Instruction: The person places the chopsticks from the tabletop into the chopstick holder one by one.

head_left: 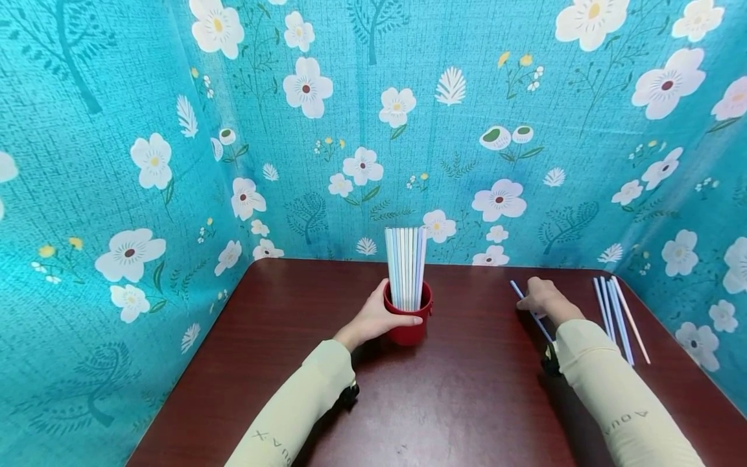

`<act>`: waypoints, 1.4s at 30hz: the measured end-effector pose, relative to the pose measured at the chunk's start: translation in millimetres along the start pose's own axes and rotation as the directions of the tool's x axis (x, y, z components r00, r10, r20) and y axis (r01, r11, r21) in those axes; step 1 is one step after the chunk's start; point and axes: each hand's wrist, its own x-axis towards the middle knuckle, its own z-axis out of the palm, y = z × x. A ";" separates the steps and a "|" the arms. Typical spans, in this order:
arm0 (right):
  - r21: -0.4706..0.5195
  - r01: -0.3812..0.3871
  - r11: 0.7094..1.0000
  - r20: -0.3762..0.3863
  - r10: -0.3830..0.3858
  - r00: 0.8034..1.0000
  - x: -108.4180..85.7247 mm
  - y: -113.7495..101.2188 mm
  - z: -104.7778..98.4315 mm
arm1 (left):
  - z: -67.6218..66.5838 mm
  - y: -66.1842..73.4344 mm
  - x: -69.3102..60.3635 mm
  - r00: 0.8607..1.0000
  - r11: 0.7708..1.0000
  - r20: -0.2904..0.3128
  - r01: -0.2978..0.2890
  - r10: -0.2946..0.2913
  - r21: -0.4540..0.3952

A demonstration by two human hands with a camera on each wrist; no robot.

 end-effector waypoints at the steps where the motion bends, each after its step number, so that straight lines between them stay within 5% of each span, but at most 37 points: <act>1: 0.004 -0.003 1.000 0.005 0.003 1.000 0.3 -0.5 -0.4 | -0.3 0.2 0.1 1.000 1.000 -0.002 -0.001 0.001 0.001; 22: 0.052 -0.086 0.995 0.139 0.078 0.987 -8.9 -7.6 -4.2 | 0.1 0.5 -1.6 1.000 1.000 -0.007 0.003 -0.003 0.006; 31: 0.097 -0.031 0.995 0.108 0.020 0.994 -11.8 0.9 -5.8 | 2.2 -3.4 -3.6 1.000 1.000 0.000 0.000 0.000 -0.015; 42: 0.173 0.020 0.985 0.125 -0.042 0.991 -18.2 -20.7 -30.2 | -0.4 -0.3 -0.7 1.000 1.000 0.003 -0.006 0.006 -0.014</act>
